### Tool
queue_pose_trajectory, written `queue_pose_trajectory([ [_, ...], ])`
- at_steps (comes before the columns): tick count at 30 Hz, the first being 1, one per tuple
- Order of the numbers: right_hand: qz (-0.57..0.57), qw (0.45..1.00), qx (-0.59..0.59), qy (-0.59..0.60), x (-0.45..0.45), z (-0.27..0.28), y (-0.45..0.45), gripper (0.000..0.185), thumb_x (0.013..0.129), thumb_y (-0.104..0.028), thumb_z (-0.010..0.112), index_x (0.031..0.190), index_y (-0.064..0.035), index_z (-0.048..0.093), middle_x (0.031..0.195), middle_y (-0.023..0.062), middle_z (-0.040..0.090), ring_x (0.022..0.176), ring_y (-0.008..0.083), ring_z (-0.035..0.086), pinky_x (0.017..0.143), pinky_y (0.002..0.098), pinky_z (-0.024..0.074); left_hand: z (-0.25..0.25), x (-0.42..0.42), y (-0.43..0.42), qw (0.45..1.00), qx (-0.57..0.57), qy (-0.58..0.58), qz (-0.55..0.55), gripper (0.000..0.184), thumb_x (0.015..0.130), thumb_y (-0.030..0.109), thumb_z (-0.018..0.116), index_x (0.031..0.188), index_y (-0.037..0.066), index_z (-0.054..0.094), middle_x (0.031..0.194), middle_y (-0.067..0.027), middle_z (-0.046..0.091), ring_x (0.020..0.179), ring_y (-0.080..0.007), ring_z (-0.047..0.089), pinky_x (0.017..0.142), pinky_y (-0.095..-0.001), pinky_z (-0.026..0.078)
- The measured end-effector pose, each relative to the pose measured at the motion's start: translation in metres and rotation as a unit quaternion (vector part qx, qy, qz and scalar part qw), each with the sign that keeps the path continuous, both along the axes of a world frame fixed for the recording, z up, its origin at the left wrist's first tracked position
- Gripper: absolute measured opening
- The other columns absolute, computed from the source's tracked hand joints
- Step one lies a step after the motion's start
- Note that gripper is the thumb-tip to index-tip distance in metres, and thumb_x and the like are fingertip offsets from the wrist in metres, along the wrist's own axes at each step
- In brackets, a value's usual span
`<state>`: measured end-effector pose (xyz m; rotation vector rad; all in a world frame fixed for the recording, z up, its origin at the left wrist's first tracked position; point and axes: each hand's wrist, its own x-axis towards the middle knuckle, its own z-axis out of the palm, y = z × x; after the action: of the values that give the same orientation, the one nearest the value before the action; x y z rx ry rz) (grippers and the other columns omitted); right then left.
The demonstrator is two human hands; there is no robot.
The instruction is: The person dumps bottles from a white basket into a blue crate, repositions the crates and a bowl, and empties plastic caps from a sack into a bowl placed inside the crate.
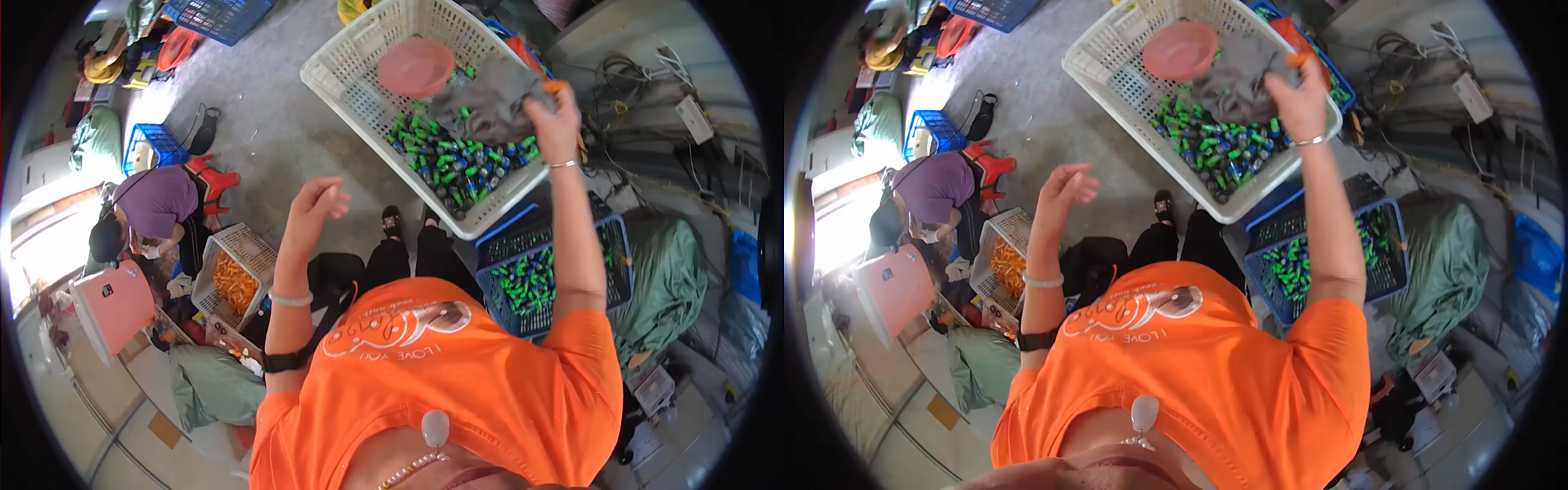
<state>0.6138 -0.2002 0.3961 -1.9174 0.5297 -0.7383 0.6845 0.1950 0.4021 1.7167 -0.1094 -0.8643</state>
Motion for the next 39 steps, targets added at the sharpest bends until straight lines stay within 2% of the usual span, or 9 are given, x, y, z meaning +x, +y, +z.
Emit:
queue_pose_trajectory([
  [2, 0.005, 0.991, 0.100, -0.086, -0.006, 0.074, 0.005, 0.024, 0.074, -0.008, 0.069, 0.093, -0.0015, 0.056, 0.089, 0.0033, 0.060, 0.080, 0.0094, 0.053, 0.071, 0.0260, 0.0450, 0.001, 0.008, -0.009, 0.999, -0.025, -0.002, -0.023, 0.026, 0.093, 0.019, 0.047, 0.113, 0.003, 0.053, 0.091, -0.0074, 0.062, 0.076, -0.0115, 0.058, 0.070, -0.0238, 0.045],
  [4, -0.003, 0.987, 0.084, -0.135, -0.013, 0.135, 0.006, 0.027, 0.074, -0.001, 0.066, 0.099, -0.0018, 0.057, 0.096, 0.0012, 0.058, 0.088, 0.0094, 0.054, 0.079, 0.0241, 0.0431, 0.001, 0.015, -0.019, 0.997, -0.049, 0.000, -0.058, 0.027, 0.094, 0.020, 0.046, 0.114, 0.003, 0.053, 0.092, -0.0081, 0.062, 0.076, -0.0117, 0.058, 0.070, -0.0239, 0.045],
  [6, 0.026, 0.983, -0.089, -0.159, -0.022, 0.168, -0.011, 0.020, 0.077, -0.007, 0.066, 0.096, -0.0021, 0.061, 0.094, 0.0022, 0.061, 0.087, 0.0113, 0.056, 0.079, 0.0252, 0.0432, 0.002, 0.018, -0.025, 0.994, -0.067, 0.000, -0.089, 0.027, 0.094, 0.020, 0.046, 0.114, 0.003, 0.053, 0.092, -0.0084, 0.063, 0.076, -0.0117, 0.058, 0.070, -0.0240, 0.045],
  [10, -0.118, 0.971, 0.058, -0.199, -0.021, 0.245, 0.014, 0.026, 0.079, -0.009, 0.063, 0.103, -0.0008, 0.054, 0.082, 0.0030, 0.061, 0.076, 0.0132, 0.059, 0.070, 0.0288, 0.0477, 0.002, 0.023, -0.040, 0.985, -0.079, 0.003, -0.153, 0.028, 0.094, 0.022, 0.046, 0.114, 0.003, 0.053, 0.094, -0.0090, 0.063, 0.076, -0.0120, 0.058, 0.070, -0.0243, 0.045],
  [13, -0.143, 0.945, -0.010, -0.294, -0.054, 0.297, 0.003, 0.021, 0.080, -0.009, 0.063, 0.099, -0.0027, 0.057, 0.082, 0.0044, 0.062, 0.075, 0.0145, 0.059, 0.071, 0.0269, 0.0477, 0.002, 0.025, -0.042, 0.980, -0.081, 0.000, -0.181, 0.028, 0.094, 0.022, 0.045, 0.114, 0.003, 0.052, 0.094, -0.0093, 0.063, 0.075, -0.0121, 0.058, 0.069, -0.0240, 0.046],
  [23, -0.177, 0.936, -0.154, -0.264, -0.208, 0.392, -0.060, 0.015, 0.082, -0.010, 0.060, 0.095, -0.0020, 0.061, 0.086, 0.0076, 0.062, 0.082, 0.0195, 0.060, 0.073, 0.0329, 0.0496, 0.005, 0.022, -0.061, 0.978, -0.070, 0.006, -0.197, 0.028, 0.095, 0.021, 0.046, 0.115, 0.003, 0.052, 0.092, -0.0084, 0.063, 0.072, -0.0102, 0.058, 0.066, -0.0216, 0.046],
  [29, -0.283, 0.943, -0.079, -0.159, -0.284, 0.299, -0.192, 0.016, 0.080, -0.012, 0.051, 0.083, 0.0029, 0.057, 0.081, 0.0174, 0.057, 0.080, 0.0250, 0.054, 0.071, 0.0434, 0.0444, 0.001, 0.011, -0.081, 0.986, -0.053, 0.003, -0.156, 0.027, 0.094, 0.020, 0.047, 0.115, 0.004, 0.053, 0.090, -0.0072, 0.063, 0.071, -0.0101, 0.058, 0.065, -0.0217, 0.046],
  [31, -0.417, 0.902, -0.083, -0.069, -0.322, 0.242, -0.252, 0.020, 0.078, -0.013, 0.066, 0.094, -0.0012, 0.065, 0.089, 0.0039, 0.063, 0.086, 0.0120, 0.057, 0.079, 0.0256, 0.0427, -0.004, 0.008, -0.087, 0.989, -0.032, 0.002, -0.142, 0.027, 0.094, 0.020, 0.047, 0.115, 0.005, 0.053, 0.091, -0.0072, 0.063, 0.072, -0.0103, 0.058, 0.065, -0.0216, 0.046],
  [39, -0.514, 0.851, -0.106, 0.030, -0.404, 0.055, -0.318, 0.030, 0.080, -0.022, 0.064, 0.105, -0.0055, 0.064, 0.087, 0.0075, 0.066, 0.078, 0.0148, 0.059, 0.073, 0.0290, 0.0456, -0.002, 0.004, -0.111, 0.996, 0.035, -0.028, -0.081, 0.029, 0.094, 0.022, 0.048, 0.117, 0.005, 0.053, 0.094, -0.0083, 0.063, 0.075, -0.0112, 0.059, 0.067, -0.0219, 0.046],
])
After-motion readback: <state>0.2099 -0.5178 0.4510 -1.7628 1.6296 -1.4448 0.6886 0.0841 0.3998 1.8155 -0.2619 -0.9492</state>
